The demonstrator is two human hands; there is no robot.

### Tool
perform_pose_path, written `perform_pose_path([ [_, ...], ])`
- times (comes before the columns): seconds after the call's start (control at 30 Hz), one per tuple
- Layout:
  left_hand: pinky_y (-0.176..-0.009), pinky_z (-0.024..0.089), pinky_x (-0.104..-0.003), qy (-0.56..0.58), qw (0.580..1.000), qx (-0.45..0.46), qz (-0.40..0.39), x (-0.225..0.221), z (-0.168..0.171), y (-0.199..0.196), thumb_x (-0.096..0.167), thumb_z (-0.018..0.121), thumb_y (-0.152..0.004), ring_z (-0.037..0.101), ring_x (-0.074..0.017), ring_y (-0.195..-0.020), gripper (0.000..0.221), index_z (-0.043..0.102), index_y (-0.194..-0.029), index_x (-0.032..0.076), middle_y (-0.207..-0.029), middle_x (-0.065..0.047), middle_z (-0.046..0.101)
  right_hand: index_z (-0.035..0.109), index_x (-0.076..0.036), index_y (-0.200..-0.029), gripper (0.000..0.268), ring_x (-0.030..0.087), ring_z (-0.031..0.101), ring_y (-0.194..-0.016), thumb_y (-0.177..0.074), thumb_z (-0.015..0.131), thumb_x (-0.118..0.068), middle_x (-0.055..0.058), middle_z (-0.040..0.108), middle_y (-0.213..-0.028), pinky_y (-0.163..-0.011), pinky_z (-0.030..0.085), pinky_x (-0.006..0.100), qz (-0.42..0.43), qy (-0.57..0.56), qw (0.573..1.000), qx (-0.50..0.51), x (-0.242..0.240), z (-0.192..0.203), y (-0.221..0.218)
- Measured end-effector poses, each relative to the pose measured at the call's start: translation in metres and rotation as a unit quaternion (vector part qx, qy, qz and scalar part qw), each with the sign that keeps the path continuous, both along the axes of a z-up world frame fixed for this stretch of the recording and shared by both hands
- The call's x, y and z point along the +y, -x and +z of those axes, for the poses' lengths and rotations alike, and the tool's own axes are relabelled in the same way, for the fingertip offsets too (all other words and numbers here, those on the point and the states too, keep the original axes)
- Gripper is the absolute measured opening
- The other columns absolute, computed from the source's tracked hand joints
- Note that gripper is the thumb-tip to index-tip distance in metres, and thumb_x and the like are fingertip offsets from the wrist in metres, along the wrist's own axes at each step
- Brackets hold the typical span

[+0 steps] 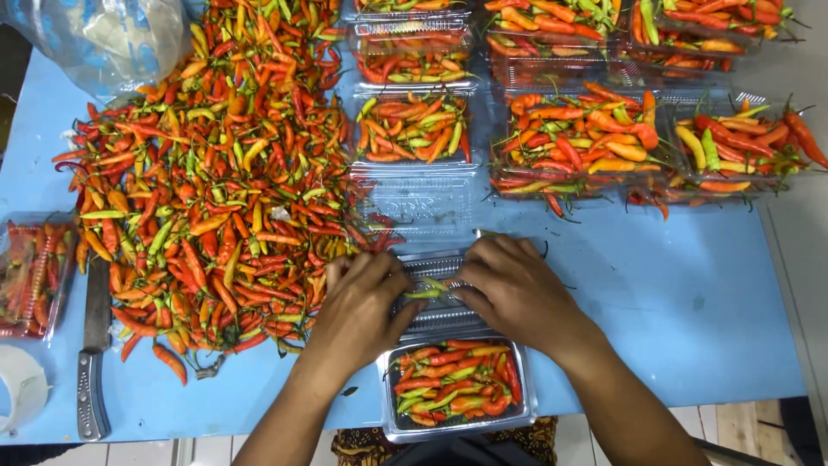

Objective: The person sorts chili peppers from a large pile and packs them into small plastic containers by hand.

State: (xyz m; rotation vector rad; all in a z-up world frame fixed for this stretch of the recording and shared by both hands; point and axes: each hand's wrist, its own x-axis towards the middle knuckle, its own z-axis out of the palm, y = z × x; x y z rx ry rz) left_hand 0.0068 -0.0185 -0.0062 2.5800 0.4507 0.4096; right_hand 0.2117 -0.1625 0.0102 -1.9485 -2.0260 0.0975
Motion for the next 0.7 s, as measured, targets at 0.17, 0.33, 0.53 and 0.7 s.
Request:
perform_pose_path([
  [0.17, -0.092, 0.035, -0.047, 0.014, 1.000, 0.005, -0.013, 0.002, -0.002, 0.001, 0.027, 0.076, -0.085, 0.059, -0.0265, -0.100, 0.013, 0.071, -0.091, 0.018, -0.098, -0.002, 0.063, 0.068, -0.018, -0.093, 0.012, 0.022, 0.060, -0.098, -0.090, 0.073, -0.028, -0.002, 0.059, -0.096, -0.083, 0.045, 0.041, -0.011, 0.017, 1.000, 0.015, -0.003, 0.000, -0.002],
  [0.33, -0.092, 0.034, -0.047, 0.022, 1.000, -0.004, -0.020, 0.003, -0.001, 0.002, 0.027, 0.076, -0.087, 0.060, -0.0260, -0.102, 0.012, 0.072, -0.094, 0.018, -0.098, -0.002, 0.063, 0.070, -0.016, -0.094, 0.008, 0.023, 0.062, -0.095, -0.093, 0.070, -0.024, -0.001, 0.060, -0.093, -0.085, 0.045, 0.043, -0.012, 0.038, 0.998, 0.042, -0.004, 0.003, -0.002],
  [0.53, -0.094, 0.033, -0.047, 0.003, 0.999, -0.033, -0.034, 0.001, 0.001, 0.000, 0.027, 0.074, -0.089, 0.060, -0.0230, -0.101, 0.006, 0.075, -0.091, 0.021, -0.094, 0.001, 0.064, 0.069, -0.018, -0.089, 0.008, 0.020, 0.061, -0.095, -0.094, 0.070, -0.024, -0.004, 0.058, -0.092, -0.085, 0.044, 0.040, -0.015, -0.004, 1.000, -0.022, -0.010, 0.003, -0.003],
  [0.7, -0.094, 0.034, -0.046, -0.026, 0.998, -0.042, -0.040, 0.001, -0.003, -0.002, 0.024, 0.070, -0.093, 0.061, -0.0213, -0.099, 0.009, 0.069, -0.086, 0.019, -0.094, 0.001, 0.063, 0.068, -0.018, -0.087, 0.010, 0.017, 0.061, -0.094, -0.096, 0.066, -0.018, -0.003, 0.059, -0.092, -0.085, 0.043, 0.038, -0.014, -0.058, 0.996, -0.065, -0.009, 0.009, 0.001],
])
